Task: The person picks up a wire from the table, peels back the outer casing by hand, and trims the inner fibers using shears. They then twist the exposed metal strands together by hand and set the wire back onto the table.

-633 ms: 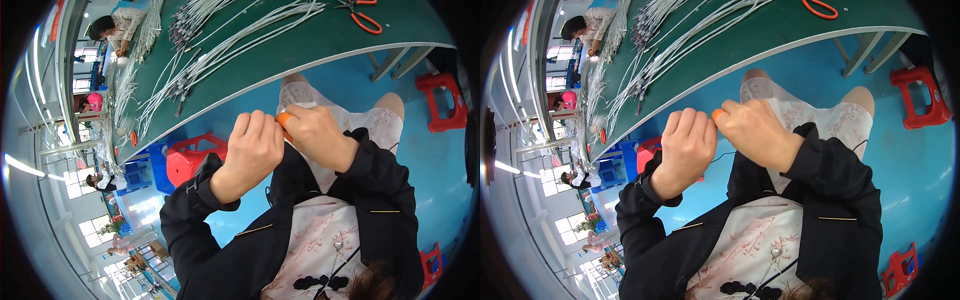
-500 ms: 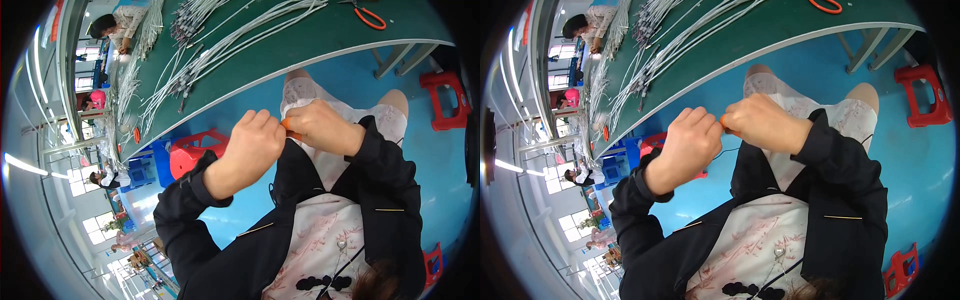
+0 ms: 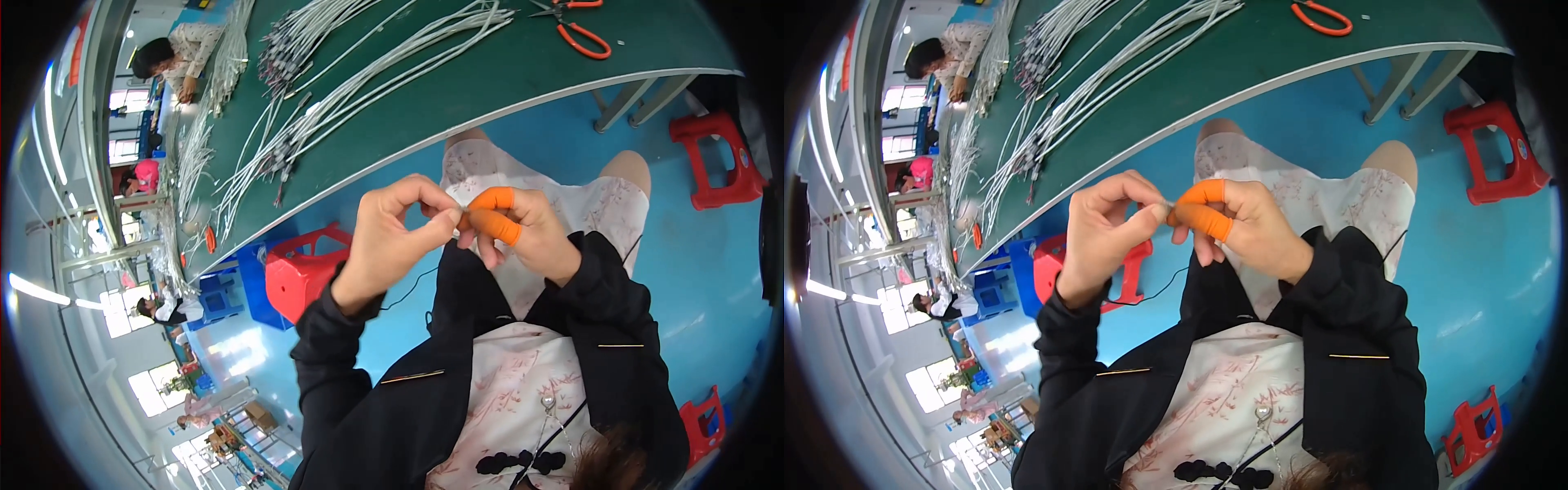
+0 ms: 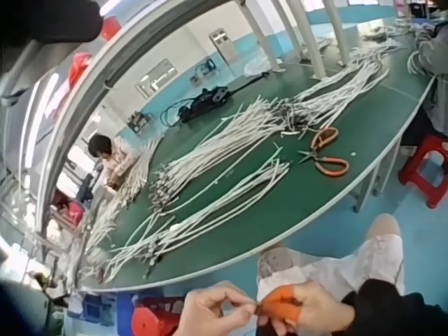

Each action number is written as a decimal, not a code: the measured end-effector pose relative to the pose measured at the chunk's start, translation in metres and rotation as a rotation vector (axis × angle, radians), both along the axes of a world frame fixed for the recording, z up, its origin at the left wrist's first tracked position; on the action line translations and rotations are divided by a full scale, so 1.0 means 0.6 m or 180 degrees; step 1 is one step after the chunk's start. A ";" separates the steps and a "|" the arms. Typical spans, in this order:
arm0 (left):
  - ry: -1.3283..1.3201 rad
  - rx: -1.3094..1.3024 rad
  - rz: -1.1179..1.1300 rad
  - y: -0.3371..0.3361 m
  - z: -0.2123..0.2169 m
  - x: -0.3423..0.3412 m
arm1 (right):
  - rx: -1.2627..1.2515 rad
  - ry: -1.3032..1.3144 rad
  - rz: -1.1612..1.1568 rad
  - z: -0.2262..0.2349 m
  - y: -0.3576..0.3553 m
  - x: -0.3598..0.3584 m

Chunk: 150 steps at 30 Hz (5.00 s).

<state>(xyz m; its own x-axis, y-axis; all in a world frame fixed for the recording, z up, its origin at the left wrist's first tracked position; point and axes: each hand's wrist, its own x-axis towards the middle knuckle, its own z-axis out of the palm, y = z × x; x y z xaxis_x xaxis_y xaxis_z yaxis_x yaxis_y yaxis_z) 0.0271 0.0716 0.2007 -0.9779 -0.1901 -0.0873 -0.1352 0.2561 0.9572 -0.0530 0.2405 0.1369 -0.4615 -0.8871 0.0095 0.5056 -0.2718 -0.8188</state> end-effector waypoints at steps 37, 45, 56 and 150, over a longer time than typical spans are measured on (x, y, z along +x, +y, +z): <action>0.0643 0.1910 0.1068 0.106 -0.062 -0.023 | 0.0146 -0.0455 -0.1099 -0.008 0.004 0.004; 0.0997 0.1460 0.0903 0.095 -0.075 -0.031 | 0.0848 0.0700 -0.1615 0.025 0.028 -0.029; -0.0191 0.4723 -0.0528 0.071 -0.081 -0.032 | -0.0016 0.0908 -0.0877 0.017 0.029 -0.060; -0.0202 0.4621 -0.0148 0.063 -0.105 -0.048 | 0.0643 0.1722 -0.1168 0.016 0.062 -0.026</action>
